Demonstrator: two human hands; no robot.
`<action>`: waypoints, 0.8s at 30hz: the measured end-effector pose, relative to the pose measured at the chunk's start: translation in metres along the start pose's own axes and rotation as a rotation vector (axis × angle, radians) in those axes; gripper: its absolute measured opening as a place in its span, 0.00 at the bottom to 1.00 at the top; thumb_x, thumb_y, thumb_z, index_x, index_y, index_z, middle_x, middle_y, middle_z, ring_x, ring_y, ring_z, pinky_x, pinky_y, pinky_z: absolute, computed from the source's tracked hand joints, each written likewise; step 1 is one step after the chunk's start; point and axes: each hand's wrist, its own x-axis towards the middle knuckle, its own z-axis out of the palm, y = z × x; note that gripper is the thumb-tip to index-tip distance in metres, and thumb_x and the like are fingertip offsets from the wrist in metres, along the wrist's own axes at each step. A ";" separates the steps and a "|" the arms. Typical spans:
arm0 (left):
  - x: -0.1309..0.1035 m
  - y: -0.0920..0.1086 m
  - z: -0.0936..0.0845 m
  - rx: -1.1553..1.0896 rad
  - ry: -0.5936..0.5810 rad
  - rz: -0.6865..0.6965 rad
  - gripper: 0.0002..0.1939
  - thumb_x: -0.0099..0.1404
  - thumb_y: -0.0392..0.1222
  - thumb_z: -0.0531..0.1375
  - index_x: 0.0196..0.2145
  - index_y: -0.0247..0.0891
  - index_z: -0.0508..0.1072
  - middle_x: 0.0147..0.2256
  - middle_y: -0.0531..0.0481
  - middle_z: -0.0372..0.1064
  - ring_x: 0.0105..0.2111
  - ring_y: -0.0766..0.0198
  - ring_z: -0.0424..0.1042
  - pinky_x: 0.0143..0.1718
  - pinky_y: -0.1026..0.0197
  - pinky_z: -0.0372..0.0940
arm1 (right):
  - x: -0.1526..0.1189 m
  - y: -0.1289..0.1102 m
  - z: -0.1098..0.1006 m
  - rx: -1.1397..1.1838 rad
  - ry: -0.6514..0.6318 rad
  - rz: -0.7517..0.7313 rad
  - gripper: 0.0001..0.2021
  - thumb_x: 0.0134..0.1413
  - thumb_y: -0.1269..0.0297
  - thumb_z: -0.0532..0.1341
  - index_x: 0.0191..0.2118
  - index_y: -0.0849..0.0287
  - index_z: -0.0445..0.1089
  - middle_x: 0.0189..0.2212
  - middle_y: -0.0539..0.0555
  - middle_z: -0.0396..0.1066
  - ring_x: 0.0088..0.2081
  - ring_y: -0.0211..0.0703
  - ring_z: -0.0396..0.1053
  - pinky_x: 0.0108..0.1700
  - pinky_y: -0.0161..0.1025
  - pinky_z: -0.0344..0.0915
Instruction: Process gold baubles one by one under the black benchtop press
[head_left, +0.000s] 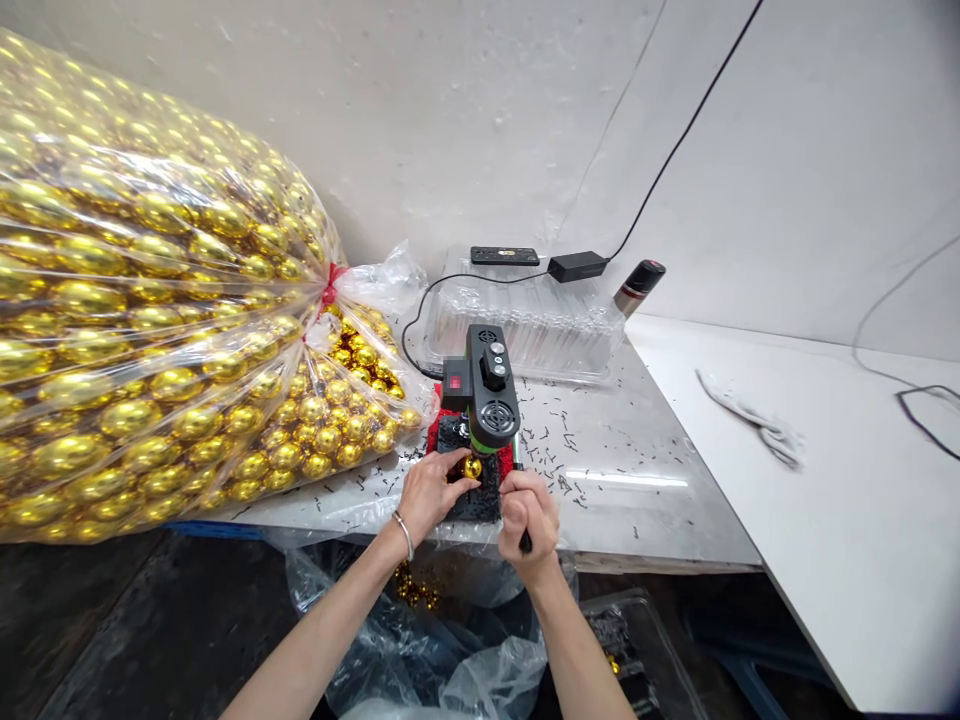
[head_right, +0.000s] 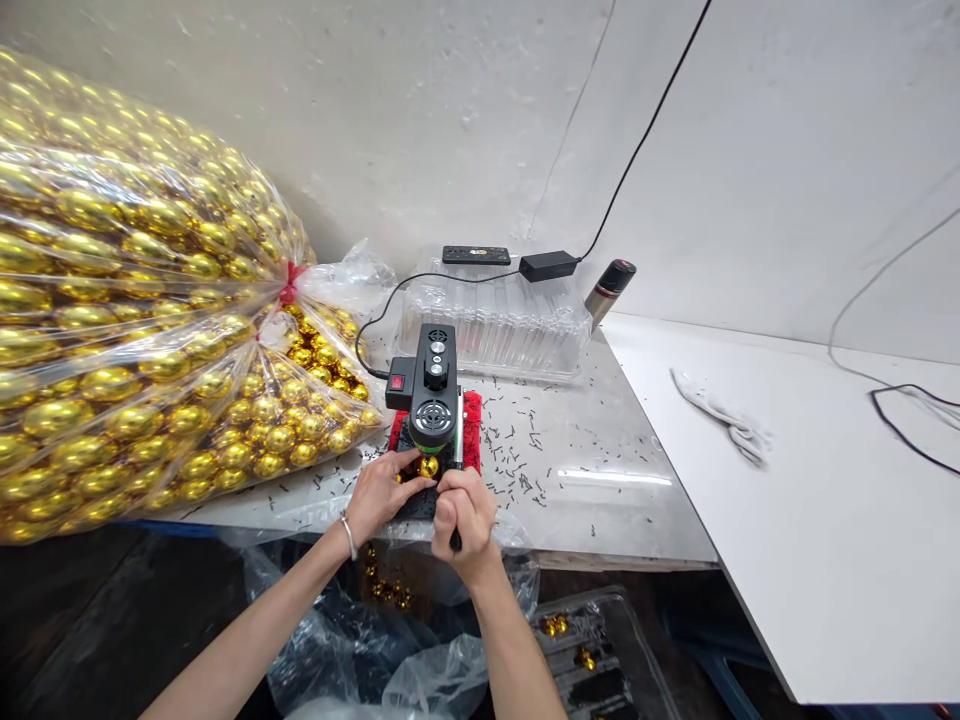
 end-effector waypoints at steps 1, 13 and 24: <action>0.000 0.000 0.000 -0.012 -0.003 -0.003 0.17 0.51 0.42 0.69 0.40 0.44 0.79 0.36 0.45 0.76 0.39 0.51 0.70 0.44 0.57 0.60 | -0.004 0.004 0.002 -0.008 0.009 -0.024 0.13 0.62 0.70 0.45 0.27 0.57 0.59 0.26 0.52 0.63 0.28 0.37 0.63 0.31 0.38 0.63; 0.001 -0.001 -0.001 -0.078 0.006 -0.025 0.16 0.48 0.42 0.70 0.38 0.46 0.79 0.33 0.47 0.75 0.37 0.53 0.68 0.43 0.58 0.60 | -0.020 0.016 0.018 -0.006 0.128 0.001 0.14 0.64 0.66 0.44 0.27 0.56 0.58 0.26 0.49 0.63 0.27 0.37 0.67 0.41 0.46 0.67; 0.003 -0.002 0.001 -0.027 0.011 0.009 0.17 0.49 0.43 0.70 0.39 0.44 0.79 0.33 0.46 0.75 0.37 0.53 0.69 0.43 0.58 0.61 | 0.011 -0.005 0.007 0.038 0.132 0.063 0.14 0.61 0.72 0.46 0.24 0.57 0.58 0.24 0.50 0.61 0.26 0.36 0.63 0.28 0.37 0.61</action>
